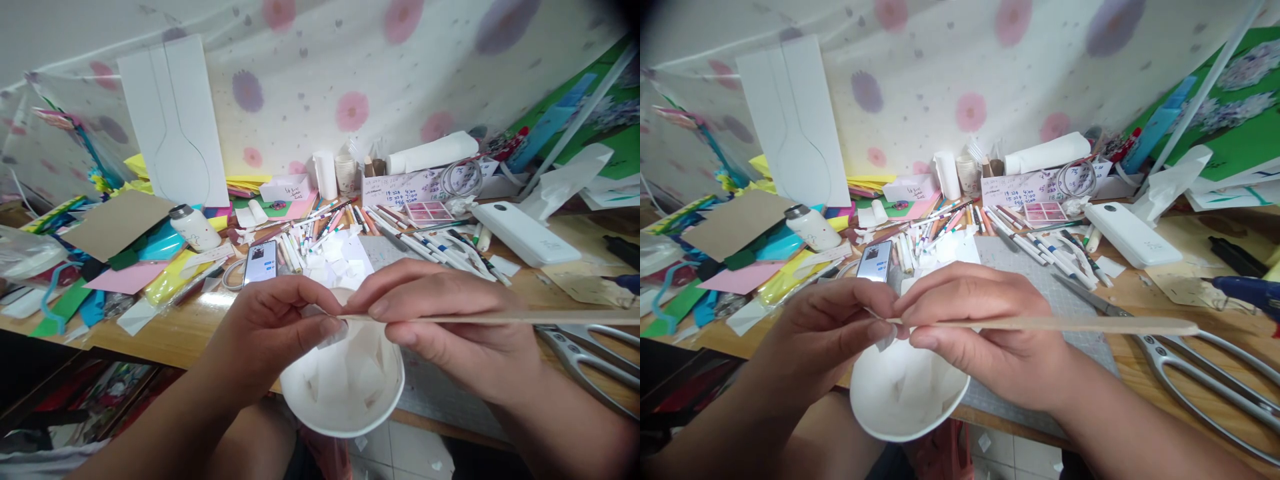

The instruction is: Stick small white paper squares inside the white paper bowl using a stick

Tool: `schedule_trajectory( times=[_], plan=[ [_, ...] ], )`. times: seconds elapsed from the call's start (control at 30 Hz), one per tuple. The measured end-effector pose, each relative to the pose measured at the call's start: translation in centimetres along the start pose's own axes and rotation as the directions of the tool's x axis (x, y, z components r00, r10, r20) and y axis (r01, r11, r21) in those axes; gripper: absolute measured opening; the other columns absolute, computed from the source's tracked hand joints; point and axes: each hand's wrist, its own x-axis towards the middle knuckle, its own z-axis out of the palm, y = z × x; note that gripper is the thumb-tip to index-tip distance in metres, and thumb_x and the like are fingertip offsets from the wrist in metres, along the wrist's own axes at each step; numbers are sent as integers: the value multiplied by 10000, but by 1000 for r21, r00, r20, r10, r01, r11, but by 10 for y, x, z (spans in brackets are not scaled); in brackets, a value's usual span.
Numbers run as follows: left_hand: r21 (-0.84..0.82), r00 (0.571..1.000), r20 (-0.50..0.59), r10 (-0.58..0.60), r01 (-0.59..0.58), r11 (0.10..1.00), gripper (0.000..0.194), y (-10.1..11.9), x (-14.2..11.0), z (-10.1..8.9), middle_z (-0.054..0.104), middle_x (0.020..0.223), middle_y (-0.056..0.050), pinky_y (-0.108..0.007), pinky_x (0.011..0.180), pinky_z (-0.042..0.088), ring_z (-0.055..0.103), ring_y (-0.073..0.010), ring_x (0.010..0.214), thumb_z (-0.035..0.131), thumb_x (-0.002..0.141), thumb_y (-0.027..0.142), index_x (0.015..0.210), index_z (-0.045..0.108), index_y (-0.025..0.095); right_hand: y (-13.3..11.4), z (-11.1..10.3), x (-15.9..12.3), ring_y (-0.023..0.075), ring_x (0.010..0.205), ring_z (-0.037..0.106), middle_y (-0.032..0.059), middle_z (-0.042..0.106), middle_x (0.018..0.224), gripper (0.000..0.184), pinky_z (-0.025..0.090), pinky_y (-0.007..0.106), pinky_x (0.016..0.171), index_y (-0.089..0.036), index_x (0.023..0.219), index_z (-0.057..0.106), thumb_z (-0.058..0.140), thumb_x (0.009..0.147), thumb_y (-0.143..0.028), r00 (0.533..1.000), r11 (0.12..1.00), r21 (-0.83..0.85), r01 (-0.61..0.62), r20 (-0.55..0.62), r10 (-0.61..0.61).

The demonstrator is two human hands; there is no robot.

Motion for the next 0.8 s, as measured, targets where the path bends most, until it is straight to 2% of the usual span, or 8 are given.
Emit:
schedule_trajectory(
  times=[0.8],
  plan=[
    [-30,998,-6,-60,59,998,77,1,0,1,732,637,18,-147,574,478,608,-83,595,886,726,177,705,821,212,0,-2,-1,154,921,788,84,831,960,76,646,221,828,-136,966,801,728,945,-139,1000,998,-65,13,21,-11]
  ],
)
